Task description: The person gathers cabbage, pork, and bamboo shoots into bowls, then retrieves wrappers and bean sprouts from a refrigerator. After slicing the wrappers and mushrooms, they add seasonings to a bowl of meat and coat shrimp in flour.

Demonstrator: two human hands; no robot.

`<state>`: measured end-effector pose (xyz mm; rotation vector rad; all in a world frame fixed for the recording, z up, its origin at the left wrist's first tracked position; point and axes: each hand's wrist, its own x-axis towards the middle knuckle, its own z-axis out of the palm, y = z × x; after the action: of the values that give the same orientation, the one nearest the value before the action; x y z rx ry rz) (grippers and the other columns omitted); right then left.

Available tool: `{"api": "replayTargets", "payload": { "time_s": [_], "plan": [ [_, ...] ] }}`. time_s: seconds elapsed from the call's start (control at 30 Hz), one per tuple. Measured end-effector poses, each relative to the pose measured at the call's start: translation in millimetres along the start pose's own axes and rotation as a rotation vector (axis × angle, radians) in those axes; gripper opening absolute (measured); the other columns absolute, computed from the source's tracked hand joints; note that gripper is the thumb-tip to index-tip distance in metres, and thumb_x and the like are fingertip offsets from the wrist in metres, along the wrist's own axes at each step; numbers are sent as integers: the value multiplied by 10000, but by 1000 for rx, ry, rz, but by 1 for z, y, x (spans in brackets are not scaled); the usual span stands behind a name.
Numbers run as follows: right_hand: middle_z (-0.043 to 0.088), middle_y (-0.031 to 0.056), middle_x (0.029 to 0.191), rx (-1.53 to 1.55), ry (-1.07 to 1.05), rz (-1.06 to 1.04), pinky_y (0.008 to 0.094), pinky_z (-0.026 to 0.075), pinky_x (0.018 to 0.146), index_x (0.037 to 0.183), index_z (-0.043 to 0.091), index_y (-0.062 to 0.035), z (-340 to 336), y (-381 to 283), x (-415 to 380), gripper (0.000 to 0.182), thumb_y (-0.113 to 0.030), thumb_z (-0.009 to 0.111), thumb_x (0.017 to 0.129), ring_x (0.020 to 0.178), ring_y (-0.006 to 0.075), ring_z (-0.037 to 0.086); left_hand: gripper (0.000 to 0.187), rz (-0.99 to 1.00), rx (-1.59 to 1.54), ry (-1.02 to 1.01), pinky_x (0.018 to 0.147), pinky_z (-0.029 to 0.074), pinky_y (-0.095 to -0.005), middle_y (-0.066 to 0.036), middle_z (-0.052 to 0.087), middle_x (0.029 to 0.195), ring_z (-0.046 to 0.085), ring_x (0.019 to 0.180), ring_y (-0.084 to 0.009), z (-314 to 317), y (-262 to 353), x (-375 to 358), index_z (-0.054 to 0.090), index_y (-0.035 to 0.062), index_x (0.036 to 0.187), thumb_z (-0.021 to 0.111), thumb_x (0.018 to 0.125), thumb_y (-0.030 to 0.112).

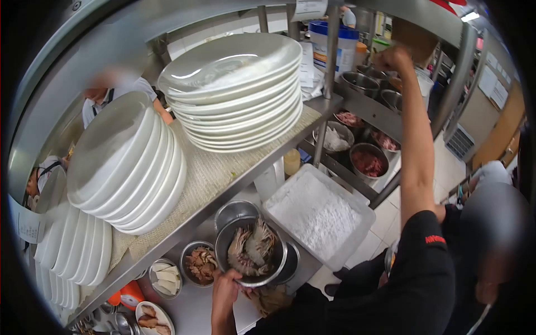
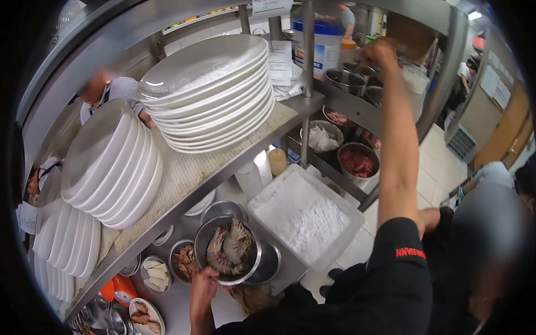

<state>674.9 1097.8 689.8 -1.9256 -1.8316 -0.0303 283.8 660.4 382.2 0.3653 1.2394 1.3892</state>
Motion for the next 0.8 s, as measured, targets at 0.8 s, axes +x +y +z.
{"api": "replayTargets", "payload": {
  "time_s": [0.8],
  "plan": [
    [659,147,744,264,-635,-900,320,507,680,772,703,-37,110,-205,-354,167,-11,656,614,688,267,644,108,-126,165,-157,288,357,-301,-141,487,500,492,354,-218,4,23,16,437,-38,708,495,709,52]
  ]
}}
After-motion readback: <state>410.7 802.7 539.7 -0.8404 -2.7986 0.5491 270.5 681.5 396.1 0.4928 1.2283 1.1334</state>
